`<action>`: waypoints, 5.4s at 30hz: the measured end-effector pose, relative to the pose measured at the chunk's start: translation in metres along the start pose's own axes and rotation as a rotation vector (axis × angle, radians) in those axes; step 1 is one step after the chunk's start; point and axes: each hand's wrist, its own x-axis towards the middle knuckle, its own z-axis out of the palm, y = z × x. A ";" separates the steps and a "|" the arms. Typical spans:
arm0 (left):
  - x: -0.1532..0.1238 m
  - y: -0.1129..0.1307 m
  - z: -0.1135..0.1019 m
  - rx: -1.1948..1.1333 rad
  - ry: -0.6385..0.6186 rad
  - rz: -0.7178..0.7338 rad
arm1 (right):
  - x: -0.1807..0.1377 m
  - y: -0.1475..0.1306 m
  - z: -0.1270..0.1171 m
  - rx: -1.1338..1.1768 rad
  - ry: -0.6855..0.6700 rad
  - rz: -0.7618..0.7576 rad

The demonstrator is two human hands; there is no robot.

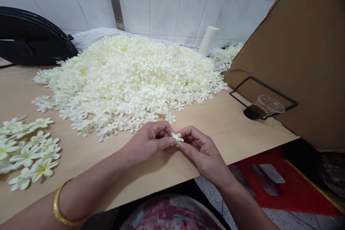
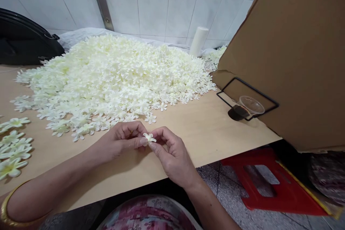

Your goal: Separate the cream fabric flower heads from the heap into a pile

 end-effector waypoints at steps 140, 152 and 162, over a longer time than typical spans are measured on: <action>0.007 -0.008 0.002 -0.040 0.328 0.039 | 0.026 0.004 0.031 -0.507 0.246 -0.104; 0.006 -0.008 -0.002 -0.502 0.288 -0.010 | 0.020 0.002 0.020 -0.126 0.032 -0.101; 0.006 -0.009 0.000 -0.643 0.095 -0.093 | 0.022 -0.003 0.025 0.050 0.136 -0.098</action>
